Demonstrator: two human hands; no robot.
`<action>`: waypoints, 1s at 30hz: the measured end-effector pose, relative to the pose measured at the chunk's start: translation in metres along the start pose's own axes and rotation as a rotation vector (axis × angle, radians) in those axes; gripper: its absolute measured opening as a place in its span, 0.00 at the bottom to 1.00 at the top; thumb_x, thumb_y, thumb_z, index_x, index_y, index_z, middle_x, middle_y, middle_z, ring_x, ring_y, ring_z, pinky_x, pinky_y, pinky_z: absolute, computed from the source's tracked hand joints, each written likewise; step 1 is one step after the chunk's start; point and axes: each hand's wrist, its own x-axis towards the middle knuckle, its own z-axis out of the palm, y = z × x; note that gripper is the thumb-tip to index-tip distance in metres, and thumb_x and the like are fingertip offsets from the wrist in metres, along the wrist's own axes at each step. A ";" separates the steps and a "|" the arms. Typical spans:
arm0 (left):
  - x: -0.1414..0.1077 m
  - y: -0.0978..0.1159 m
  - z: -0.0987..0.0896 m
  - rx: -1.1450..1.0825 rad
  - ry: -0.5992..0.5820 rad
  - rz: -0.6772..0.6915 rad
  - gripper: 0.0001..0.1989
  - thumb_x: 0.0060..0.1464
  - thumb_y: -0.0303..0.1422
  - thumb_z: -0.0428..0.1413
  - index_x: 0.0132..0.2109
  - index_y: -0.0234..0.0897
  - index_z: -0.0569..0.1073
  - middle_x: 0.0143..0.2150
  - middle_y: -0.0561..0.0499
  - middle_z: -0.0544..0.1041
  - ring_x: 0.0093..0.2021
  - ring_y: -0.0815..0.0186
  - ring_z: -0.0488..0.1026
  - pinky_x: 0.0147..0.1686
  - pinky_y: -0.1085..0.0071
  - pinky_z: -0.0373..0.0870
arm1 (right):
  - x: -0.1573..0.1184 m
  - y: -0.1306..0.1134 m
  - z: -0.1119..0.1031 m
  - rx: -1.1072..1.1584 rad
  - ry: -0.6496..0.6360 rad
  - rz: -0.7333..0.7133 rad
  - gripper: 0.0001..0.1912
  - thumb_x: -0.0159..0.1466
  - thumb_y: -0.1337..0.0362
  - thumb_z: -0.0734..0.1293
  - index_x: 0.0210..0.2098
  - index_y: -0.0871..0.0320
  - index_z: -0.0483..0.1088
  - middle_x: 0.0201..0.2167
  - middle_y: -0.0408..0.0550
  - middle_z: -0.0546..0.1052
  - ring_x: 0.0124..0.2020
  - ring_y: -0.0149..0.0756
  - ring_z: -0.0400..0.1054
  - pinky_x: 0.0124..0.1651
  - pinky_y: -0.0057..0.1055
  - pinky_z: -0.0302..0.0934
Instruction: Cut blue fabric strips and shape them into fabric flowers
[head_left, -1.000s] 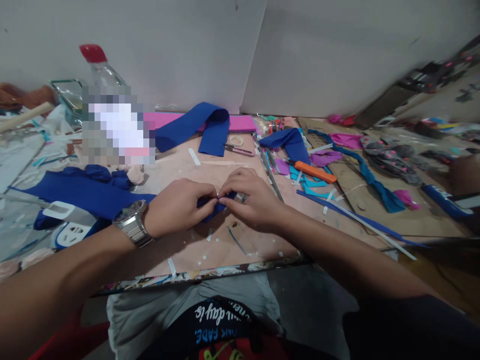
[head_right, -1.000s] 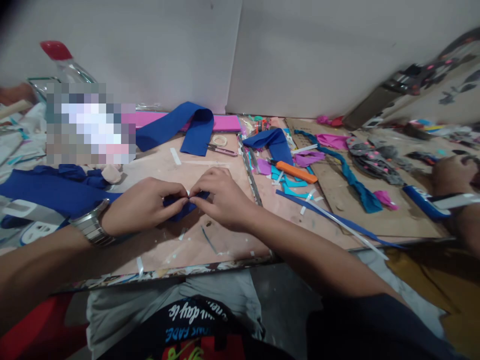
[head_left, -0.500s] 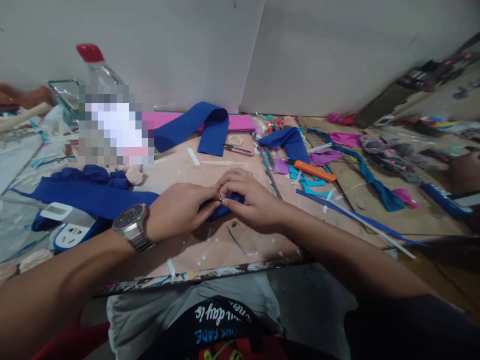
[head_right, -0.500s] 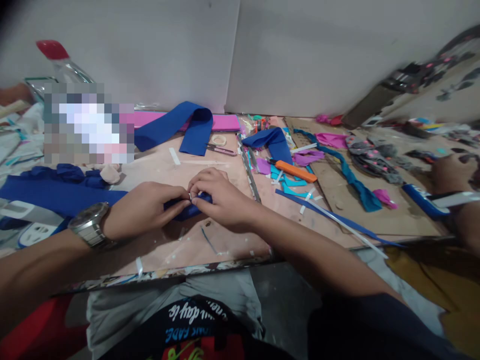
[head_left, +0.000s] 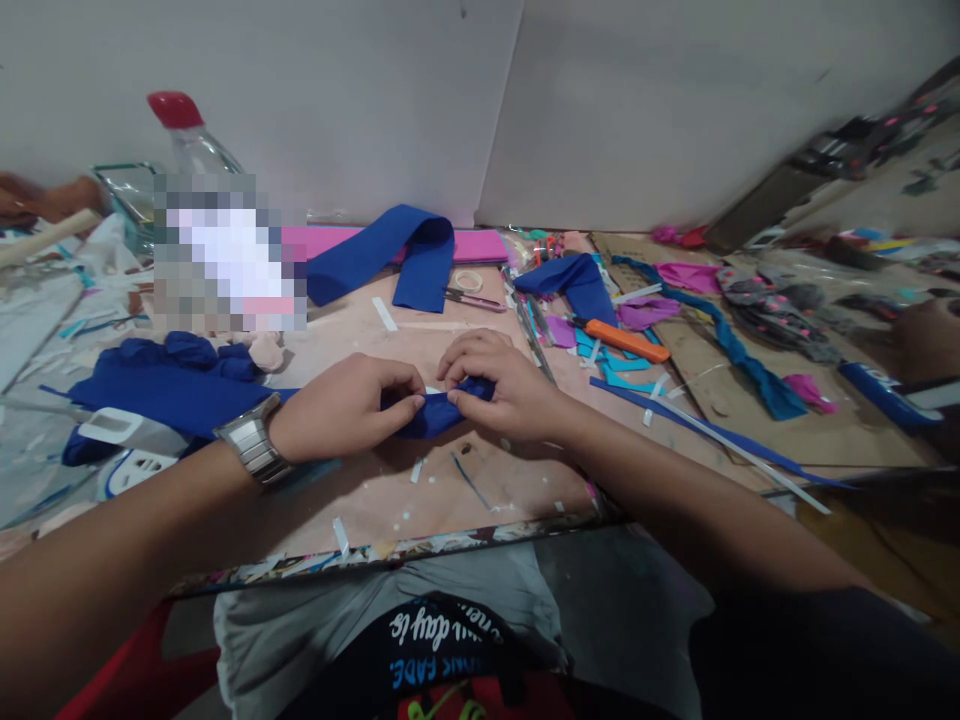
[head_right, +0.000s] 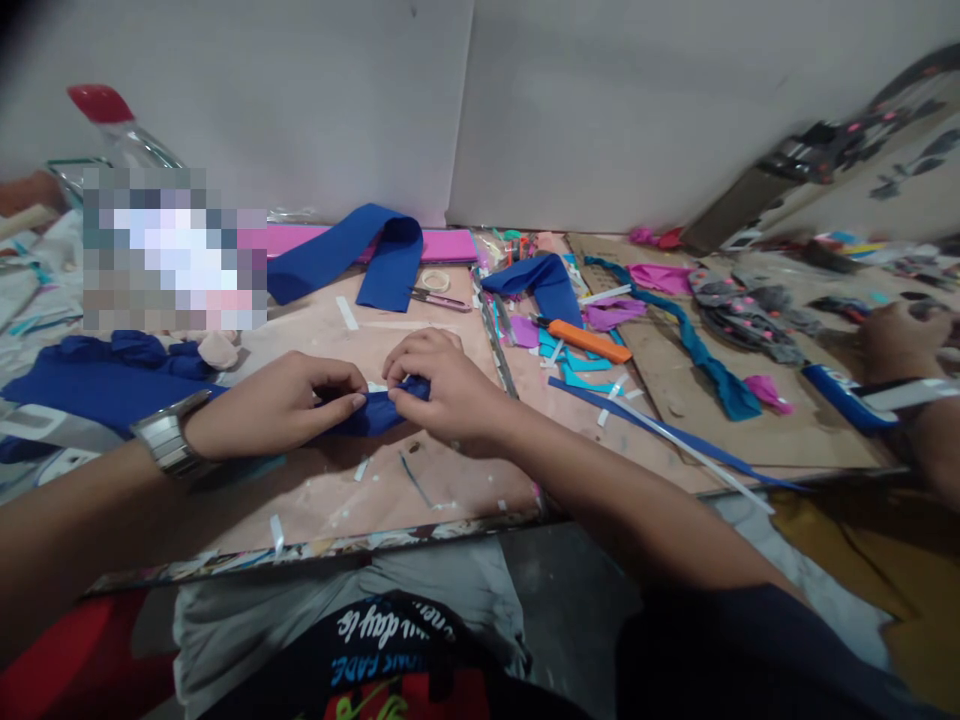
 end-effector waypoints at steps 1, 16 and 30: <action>0.000 -0.001 -0.002 -0.018 -0.006 -0.009 0.10 0.63 0.35 0.54 0.40 0.36 0.79 0.34 0.51 0.82 0.33 0.66 0.75 0.36 0.70 0.64 | 0.000 0.001 0.000 -0.006 0.009 0.004 0.02 0.65 0.66 0.68 0.35 0.54 0.72 0.41 0.47 0.81 0.49 0.44 0.71 0.60 0.48 0.55; 0.003 -0.014 -0.014 0.127 -0.023 -0.095 0.11 0.53 0.29 0.51 0.37 0.37 0.79 0.32 0.51 0.81 0.31 0.64 0.73 0.33 0.69 0.63 | 0.001 0.002 -0.004 -0.038 0.013 -0.001 0.02 0.64 0.66 0.67 0.34 0.54 0.71 0.38 0.47 0.81 0.47 0.43 0.72 0.63 0.50 0.52; 0.001 0.001 -0.007 0.019 -0.153 -0.030 0.12 0.61 0.33 0.51 0.34 0.36 0.78 0.29 0.52 0.78 0.28 0.67 0.70 0.31 0.70 0.59 | -0.001 -0.010 0.002 -0.089 -0.039 0.038 0.05 0.68 0.62 0.66 0.37 0.54 0.73 0.37 0.45 0.80 0.47 0.43 0.71 0.69 0.53 0.45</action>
